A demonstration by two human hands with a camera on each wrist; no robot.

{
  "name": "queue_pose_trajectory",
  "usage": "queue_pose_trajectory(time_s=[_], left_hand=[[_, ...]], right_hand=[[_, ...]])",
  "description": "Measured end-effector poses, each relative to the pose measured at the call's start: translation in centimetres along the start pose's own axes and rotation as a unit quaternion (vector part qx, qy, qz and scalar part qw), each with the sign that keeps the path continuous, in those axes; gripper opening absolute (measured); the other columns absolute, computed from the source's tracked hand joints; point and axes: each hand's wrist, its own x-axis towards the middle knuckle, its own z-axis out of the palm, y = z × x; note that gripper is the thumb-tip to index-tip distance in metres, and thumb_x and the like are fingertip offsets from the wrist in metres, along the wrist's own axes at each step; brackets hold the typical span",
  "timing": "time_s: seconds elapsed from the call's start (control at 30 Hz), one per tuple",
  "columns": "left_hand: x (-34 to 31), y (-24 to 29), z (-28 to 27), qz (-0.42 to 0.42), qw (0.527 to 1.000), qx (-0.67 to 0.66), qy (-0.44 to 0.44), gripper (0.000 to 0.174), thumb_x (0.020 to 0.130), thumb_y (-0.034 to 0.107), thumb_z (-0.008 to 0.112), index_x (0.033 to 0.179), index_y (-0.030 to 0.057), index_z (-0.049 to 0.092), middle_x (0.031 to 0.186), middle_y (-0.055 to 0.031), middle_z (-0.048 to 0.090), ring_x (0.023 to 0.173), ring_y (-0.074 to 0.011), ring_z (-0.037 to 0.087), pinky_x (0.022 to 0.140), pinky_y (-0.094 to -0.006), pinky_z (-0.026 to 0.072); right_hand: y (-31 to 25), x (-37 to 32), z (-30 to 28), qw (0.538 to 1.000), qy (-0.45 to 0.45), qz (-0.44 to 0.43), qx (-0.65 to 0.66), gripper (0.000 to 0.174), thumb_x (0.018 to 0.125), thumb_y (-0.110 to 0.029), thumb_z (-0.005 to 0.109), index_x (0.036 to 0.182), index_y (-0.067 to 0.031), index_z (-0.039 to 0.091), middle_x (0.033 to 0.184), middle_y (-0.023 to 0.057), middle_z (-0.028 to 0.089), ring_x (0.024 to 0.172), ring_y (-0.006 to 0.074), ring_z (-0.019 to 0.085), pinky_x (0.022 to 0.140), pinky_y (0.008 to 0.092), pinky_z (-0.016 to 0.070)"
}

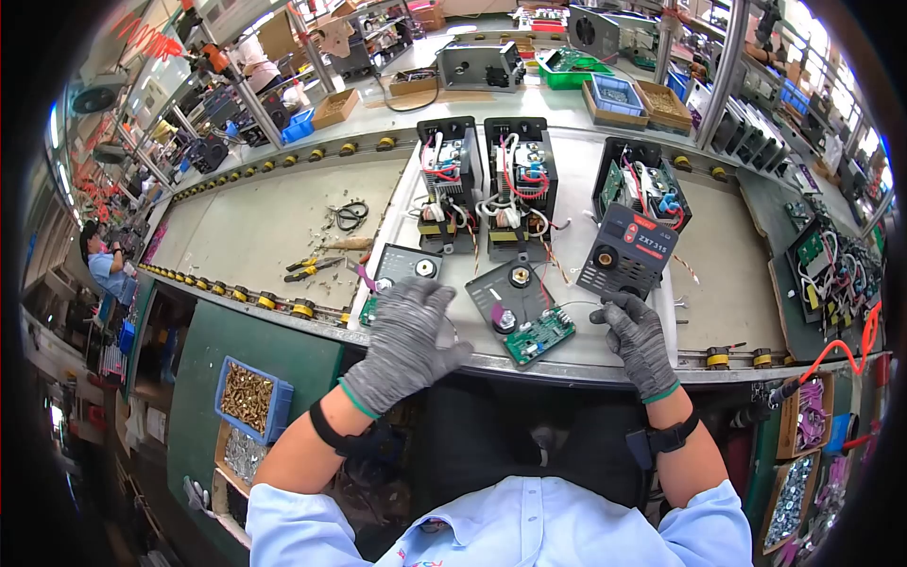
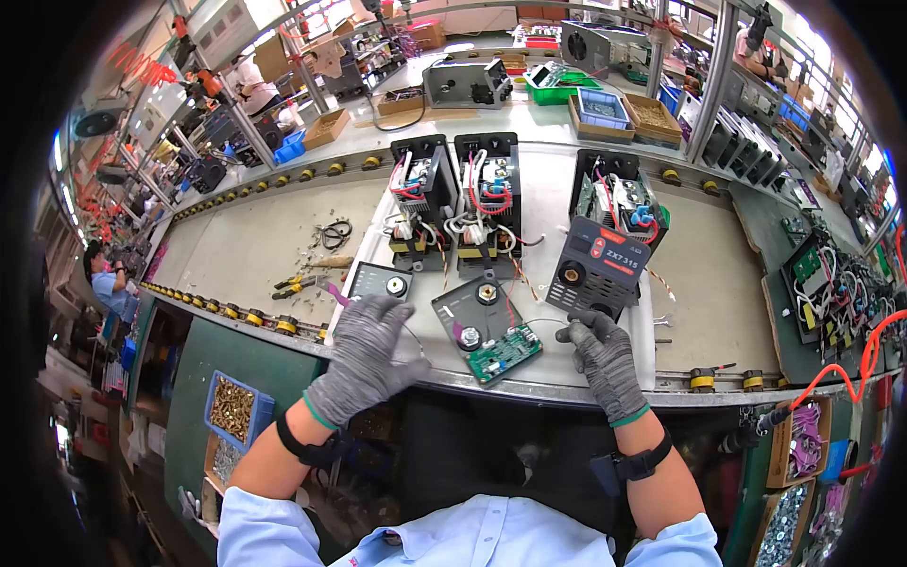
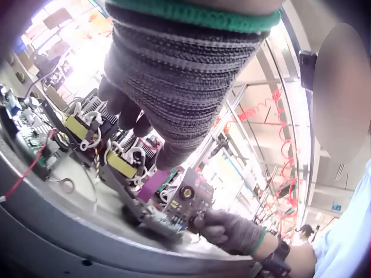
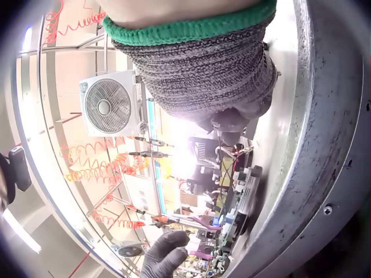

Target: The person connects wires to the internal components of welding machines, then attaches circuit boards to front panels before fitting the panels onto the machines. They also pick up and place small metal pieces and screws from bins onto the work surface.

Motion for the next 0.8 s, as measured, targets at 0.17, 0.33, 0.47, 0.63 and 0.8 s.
queue_pose_trajectory(time_s=[0.17,0.33,0.47,0.63,0.8], left_hand=[[1.0,2.3,5.1,0.036,0.994,0.091,-0.043,0.100,0.066,0.059,0.081,0.134,-0.0087,0.052,0.142,-0.0248,0.051,0.141,-0.0418,0.039,0.121,-0.0533,0.0250],[1.8,2.9,7.5,0.078,0.996,-0.003,0.044,0.095,0.063,0.062,0.083,0.123,-0.0075,0.057,0.132,-0.0232,0.057,0.133,-0.0398,0.048,0.118,-0.0539,0.0290],[1.5,4.8,7.7,0.143,0.985,-0.042,0.087,0.076,0.071,0.048,0.080,0.121,-0.0046,0.058,0.123,-0.0232,0.061,0.122,-0.0376,0.057,0.112,-0.0536,0.0363],[2.0,6.6,6.8,0.180,0.982,-0.016,0.057,0.059,0.070,0.029,0.079,0.116,-0.0021,0.060,0.110,-0.0192,0.064,0.107,-0.0372,0.062,0.101,-0.0520,0.0449],[0.9,6.6,7.1,0.122,0.992,-0.029,0.018,0.060,0.074,0.025,0.076,0.128,0.0030,0.059,0.108,-0.0166,0.065,0.104,-0.0342,0.063,0.097,-0.0496,0.0452]], right_hand=[[1.8,1.3,1.5,0.999,-0.010,0.039,-0.019,0.027,0.097,-0.015,0.063,0.118,0.0029,0.061,0.092,0.0100,0.072,0.051,0.0074,0.050,0.046,0.0232,0.0431],[2.0,1.9,1.6,0.998,0.018,0.063,-0.018,0.022,0.095,-0.014,0.066,0.109,0.0029,0.065,0.083,0.0063,0.066,0.050,0.0085,0.050,0.046,0.0242,0.0430],[2.4,1.8,1.1,0.997,-0.003,0.073,0.039,0.021,0.094,-0.015,0.069,0.106,0.0013,0.066,0.082,0.0036,0.064,0.053,0.0087,0.052,0.048,0.0235,0.0430],[2.1,1.8,0.3,0.994,-0.019,0.084,0.072,0.021,0.093,-0.015,0.070,0.105,0.0010,0.067,0.082,0.0027,0.064,0.056,0.0086,0.053,0.049,0.0232,0.0431],[0.4,0.1,1.2,0.975,-0.070,0.165,0.128,0.024,0.094,-0.017,0.070,0.109,0.0007,0.066,0.087,0.0074,0.070,0.058,0.0069,0.055,0.052,0.0208,0.0468]])
